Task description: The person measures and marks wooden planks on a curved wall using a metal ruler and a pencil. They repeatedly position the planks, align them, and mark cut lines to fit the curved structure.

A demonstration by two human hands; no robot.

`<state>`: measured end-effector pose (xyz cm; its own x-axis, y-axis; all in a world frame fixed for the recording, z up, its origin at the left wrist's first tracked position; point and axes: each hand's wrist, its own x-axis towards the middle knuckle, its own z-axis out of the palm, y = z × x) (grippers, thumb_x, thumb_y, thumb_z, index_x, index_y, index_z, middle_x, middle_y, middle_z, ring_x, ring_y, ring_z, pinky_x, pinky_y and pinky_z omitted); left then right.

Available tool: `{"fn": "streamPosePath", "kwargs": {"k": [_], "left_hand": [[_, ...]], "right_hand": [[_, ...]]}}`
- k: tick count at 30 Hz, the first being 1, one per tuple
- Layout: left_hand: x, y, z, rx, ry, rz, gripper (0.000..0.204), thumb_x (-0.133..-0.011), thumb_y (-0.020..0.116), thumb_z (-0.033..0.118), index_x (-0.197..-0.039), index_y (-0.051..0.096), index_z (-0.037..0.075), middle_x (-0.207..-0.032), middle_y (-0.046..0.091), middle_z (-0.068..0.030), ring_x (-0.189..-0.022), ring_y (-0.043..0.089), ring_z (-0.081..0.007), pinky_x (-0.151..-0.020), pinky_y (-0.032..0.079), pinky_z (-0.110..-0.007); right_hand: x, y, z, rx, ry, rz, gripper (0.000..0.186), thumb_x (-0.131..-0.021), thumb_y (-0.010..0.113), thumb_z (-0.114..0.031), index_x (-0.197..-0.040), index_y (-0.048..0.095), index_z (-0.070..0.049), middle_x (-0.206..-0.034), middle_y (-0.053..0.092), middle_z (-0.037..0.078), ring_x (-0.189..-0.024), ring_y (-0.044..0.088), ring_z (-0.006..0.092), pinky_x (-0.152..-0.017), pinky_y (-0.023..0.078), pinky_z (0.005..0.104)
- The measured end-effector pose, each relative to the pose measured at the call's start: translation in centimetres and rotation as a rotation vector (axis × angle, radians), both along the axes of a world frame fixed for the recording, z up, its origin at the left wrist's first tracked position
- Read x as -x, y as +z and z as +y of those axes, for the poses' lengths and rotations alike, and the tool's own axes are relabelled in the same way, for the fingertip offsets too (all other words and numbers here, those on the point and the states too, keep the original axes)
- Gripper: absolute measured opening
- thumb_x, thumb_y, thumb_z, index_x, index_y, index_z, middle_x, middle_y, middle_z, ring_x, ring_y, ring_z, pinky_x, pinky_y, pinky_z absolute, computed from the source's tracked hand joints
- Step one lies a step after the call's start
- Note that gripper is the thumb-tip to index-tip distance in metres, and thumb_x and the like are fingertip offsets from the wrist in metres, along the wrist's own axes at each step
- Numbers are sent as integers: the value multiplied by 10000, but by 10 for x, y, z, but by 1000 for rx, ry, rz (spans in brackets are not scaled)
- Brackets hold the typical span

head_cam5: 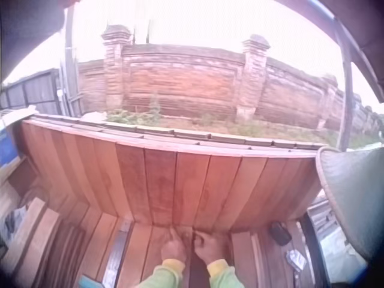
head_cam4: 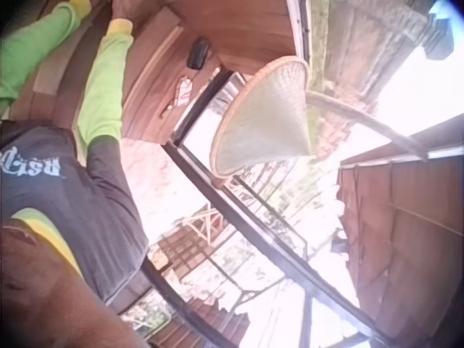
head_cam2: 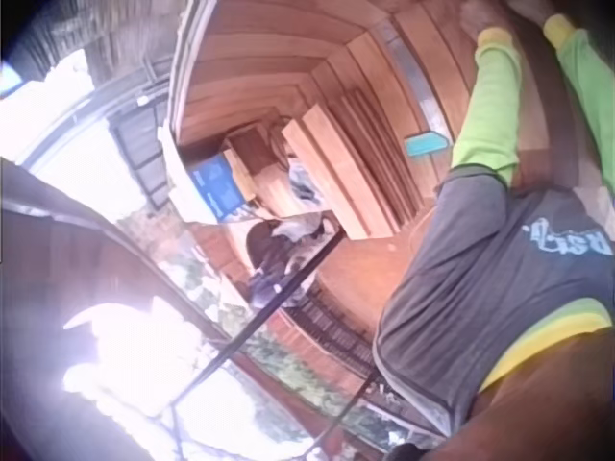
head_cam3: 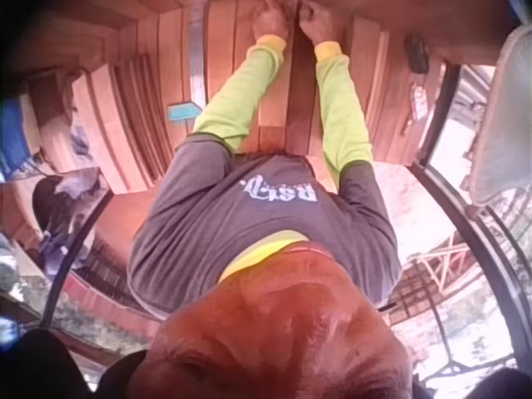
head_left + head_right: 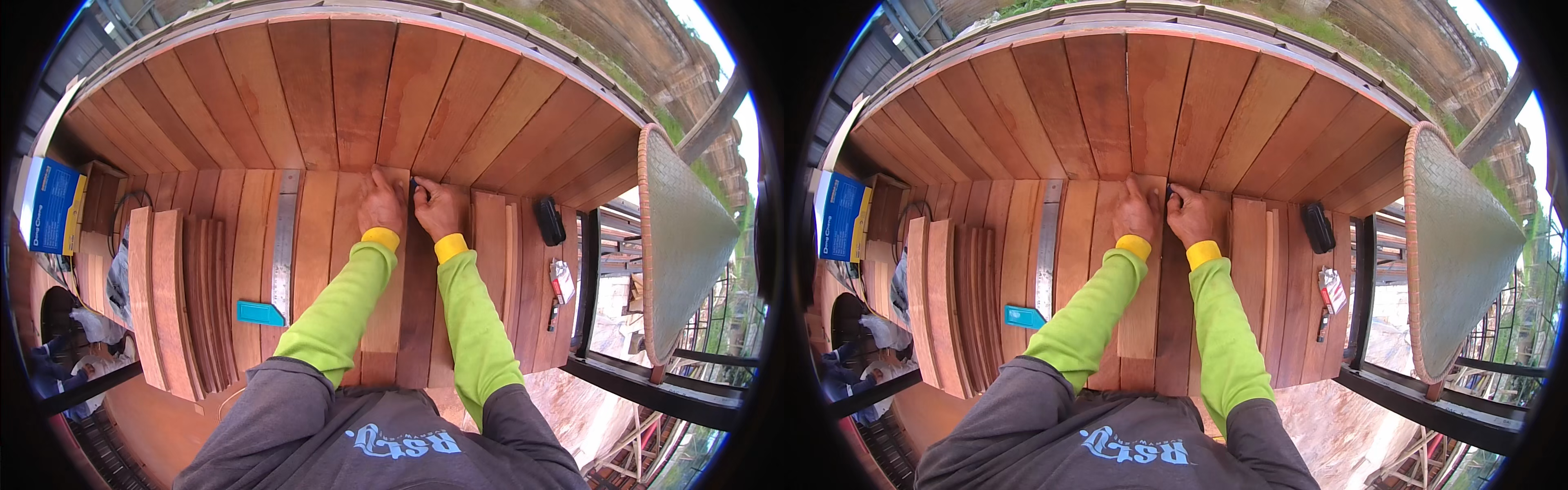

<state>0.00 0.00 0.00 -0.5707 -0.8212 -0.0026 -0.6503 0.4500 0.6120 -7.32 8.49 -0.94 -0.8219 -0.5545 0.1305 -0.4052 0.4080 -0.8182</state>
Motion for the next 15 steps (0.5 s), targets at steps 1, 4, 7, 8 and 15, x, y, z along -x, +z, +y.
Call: {"fn": "streamPosePath", "kwargs": {"k": [1, 4, 7, 8, 15], "left_hand": [[0, -4, 0, 26, 4, 18, 549, -886, 589, 304, -1298, 418, -15, -1265, 520, -215, -1148, 523, -373, -909, 479, -434], [4, -8, 0, 56, 30, 60, 525, -895, 575, 286, -1289, 420, -24, -1214, 541, -221, -1112, 536, -384, -893, 483, -450], [6, -10, 5, 12, -8, 31, 506, -901, 564, 276, -1283, 420, -23, -1199, 546, -238, -1086, 550, -402, -879, 485, -468], [6, -11, 4, 0, -31, 3, 500, -902, 561, 274, -1281, 420, -21, -1196, 547, -245, -1078, 555, -407, -874, 485, -474], [-8, 9, 7, -44, 14, -105, 475, -896, 551, 342, -1187, 408, -5, -1025, 624, -272, -964, 611, -433, -805, 501, -502]], "right_hand": [[-4, 1, 2, -8, -9, -1, 281, -843, 582, -133, -1071, 691, -11, -960, 693, 220, -930, 680, 317, -830, 516, 333], [-19, 14, 19, -85, 26, 21, 276, -837, 569, -116, -1057, 689, 0, -957, 685, 225, -905, 682, 330, -820, 521, 345], [-59, 30, 56, -134, 48, -11, 270, -837, 556, -114, -1040, 688, 5, -976, 670, 231, -895, 673, 357, -815, 527, 363], [-75, 38, 67, -153, 51, -42, 270, -838, 556, -117, -1038, 689, 3, -978, 670, 231, -897, 672, 358, -818, 528, 367], [-206, 56, 155, -249, 122, -115, 288, -811, 603, -89, -1088, 649, -29, -807, 665, 199, -648, 637, 373, -587, 508, 443]]}}
